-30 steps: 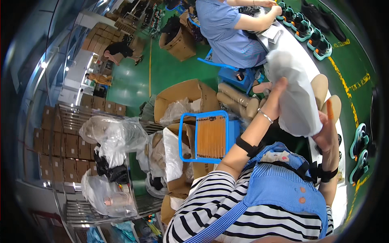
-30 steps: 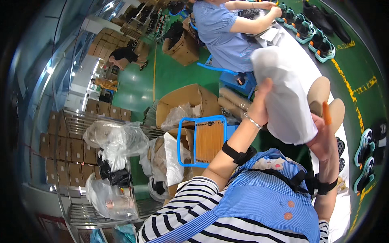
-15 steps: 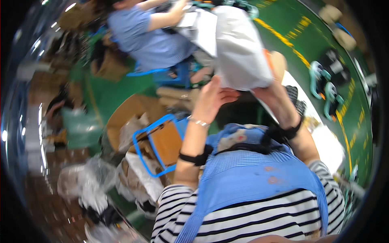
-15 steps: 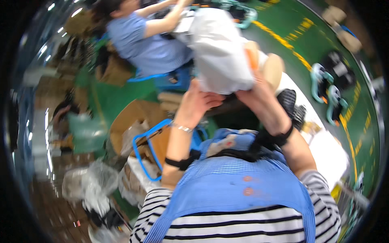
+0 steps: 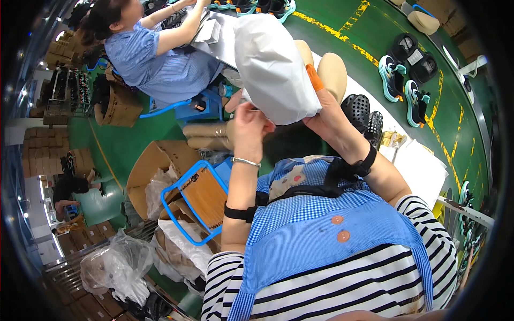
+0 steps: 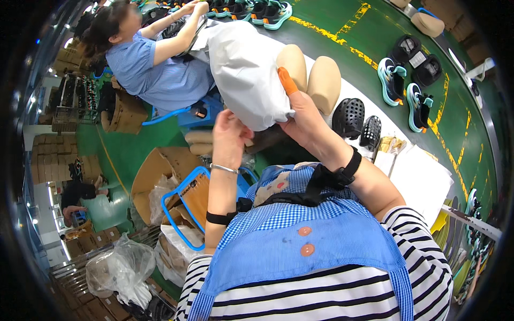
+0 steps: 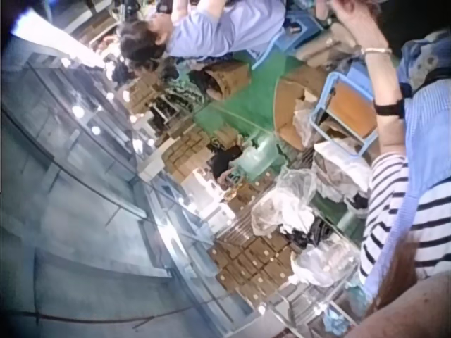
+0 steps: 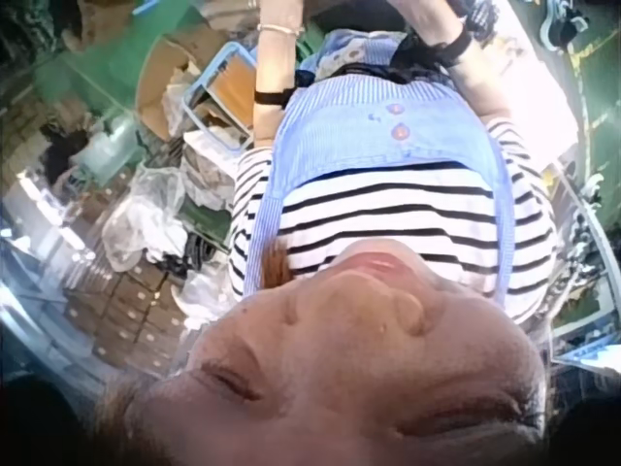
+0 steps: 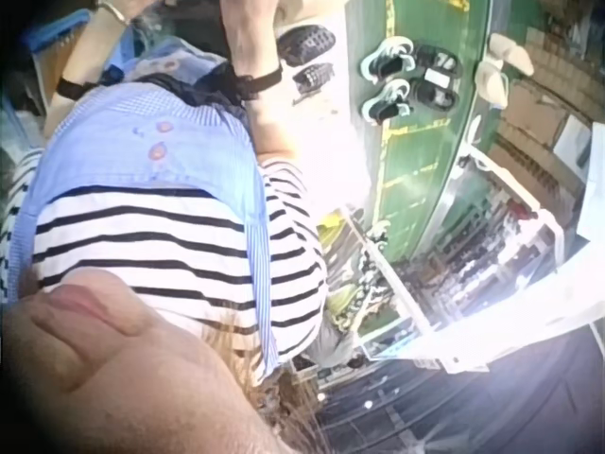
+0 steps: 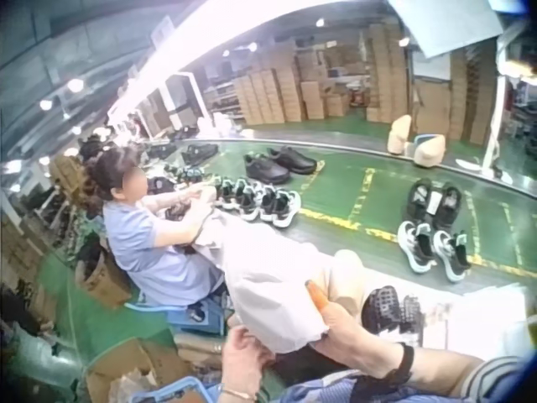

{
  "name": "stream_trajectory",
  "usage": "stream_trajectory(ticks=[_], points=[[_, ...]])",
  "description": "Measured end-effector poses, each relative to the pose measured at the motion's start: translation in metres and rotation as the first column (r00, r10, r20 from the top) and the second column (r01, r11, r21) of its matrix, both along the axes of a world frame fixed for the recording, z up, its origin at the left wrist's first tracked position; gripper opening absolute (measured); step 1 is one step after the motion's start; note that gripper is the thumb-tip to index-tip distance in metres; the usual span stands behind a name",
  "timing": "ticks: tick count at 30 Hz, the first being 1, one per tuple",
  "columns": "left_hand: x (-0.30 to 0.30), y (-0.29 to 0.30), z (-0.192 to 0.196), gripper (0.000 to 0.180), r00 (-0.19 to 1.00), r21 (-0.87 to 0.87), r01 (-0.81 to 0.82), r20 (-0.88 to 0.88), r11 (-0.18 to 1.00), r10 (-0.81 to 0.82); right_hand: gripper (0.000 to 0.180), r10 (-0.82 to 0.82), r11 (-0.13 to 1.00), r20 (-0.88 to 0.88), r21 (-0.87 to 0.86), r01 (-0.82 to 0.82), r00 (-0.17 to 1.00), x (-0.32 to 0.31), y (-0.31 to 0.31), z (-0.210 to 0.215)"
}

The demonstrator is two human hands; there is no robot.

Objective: The person is preparing shoe components for assembly in a manufacturing setting.

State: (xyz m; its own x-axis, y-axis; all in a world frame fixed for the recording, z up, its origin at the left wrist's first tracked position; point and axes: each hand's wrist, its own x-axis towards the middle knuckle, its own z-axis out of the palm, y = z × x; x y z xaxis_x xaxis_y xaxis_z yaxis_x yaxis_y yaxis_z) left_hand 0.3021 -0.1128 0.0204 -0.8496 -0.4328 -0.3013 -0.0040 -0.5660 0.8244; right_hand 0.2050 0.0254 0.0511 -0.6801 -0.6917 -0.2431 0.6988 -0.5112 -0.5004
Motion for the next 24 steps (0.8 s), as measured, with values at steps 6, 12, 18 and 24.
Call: stream_trajectory(ticks=[6,12,18,24], points=[[0.006,-0.002,0.009,0.041,0.985,0.050,0.087,-0.152,0.995,-0.079,0.038,0.018,0.996,-0.226,0.086,0.001,0.974,0.007,0.014,-0.012],[0.048,0.007,-0.008,0.066,0.915,0.395,0.374,-0.302,0.839,-0.266,0.046,0.384,0.922,-0.023,0.063,-0.382,0.923,0.037,0.041,0.012],[0.087,0.014,-0.008,0.074,0.821,0.445,0.568,-0.248,0.693,-0.514,0.033,0.784,0.619,-0.171,0.273,-0.736,0.596,0.050,0.096,0.006],[0.075,0.015,-0.004,0.067,0.784,0.538,0.596,-0.230,0.596,-0.577,0.027,0.824,0.564,-0.267,0.467,-0.681,0.500,0.050,0.108,0.014]])
